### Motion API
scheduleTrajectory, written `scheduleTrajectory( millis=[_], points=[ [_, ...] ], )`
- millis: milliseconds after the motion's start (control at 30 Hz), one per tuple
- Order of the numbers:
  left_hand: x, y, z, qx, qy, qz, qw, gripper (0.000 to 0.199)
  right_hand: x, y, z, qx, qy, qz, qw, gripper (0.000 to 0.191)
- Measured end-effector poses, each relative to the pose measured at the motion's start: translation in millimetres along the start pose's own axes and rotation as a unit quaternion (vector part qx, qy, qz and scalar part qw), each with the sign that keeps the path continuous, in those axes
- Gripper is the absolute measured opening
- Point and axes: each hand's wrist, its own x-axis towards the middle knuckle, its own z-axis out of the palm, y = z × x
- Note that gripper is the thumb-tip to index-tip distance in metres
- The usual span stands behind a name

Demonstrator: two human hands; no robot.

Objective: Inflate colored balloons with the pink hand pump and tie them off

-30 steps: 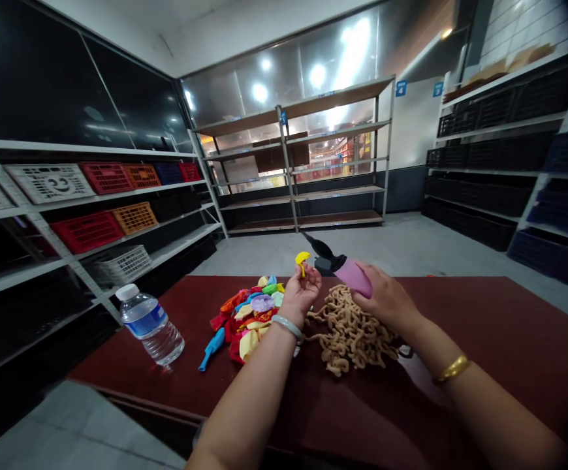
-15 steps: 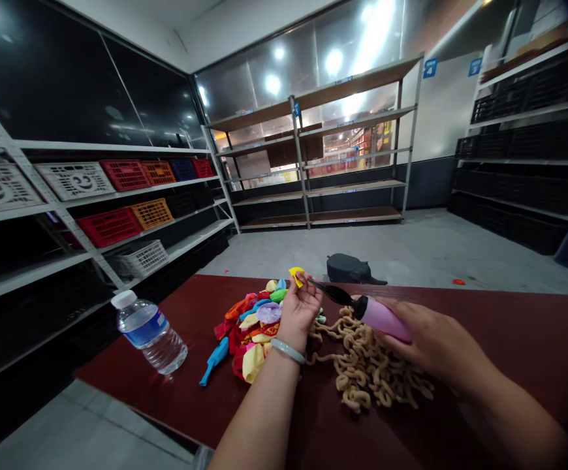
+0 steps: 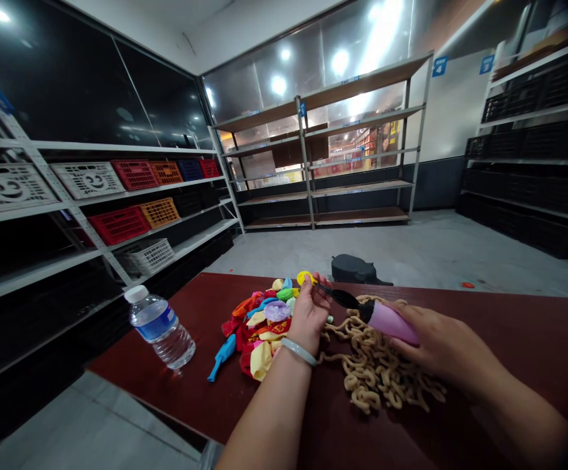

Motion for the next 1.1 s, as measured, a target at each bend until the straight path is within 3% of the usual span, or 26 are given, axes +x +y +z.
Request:
scheduleTrajectory(
  millis=[233, 600, 767, 933, 1100],
  points=[
    [-5, -9, 2.2, 0.064, -0.044, 0.059, 0.995, 0.014, 0, -1, -6, -0.032, 0.005, 0.011, 0.999, 0.055],
    [-6, -15, -3.8, 0.110, -0.112, 0.031, 0.987, 0.016, 0, 4, -3, -0.024, 0.002, 0.025, 0.999, 0.054],
    [-11, -13, -0.6, 0.171, -0.108, 0.020, 0.979, 0.023, 0, 8, -4, -0.035, 0.006, 0.028, 0.999, 0.056],
    [-18, -13, 3.5, 0.257, -0.114, 0.088, 0.956, 0.038, 1, 10, -5, -0.036, 0.013, 0.025, 0.999, 0.054],
    [-19, -13, 5.2, 0.268, -0.108, 0.097, 0.953, 0.030, 1, 8, -7, -0.023, 0.005, 0.021, 0.999, 0.055]
  ],
)
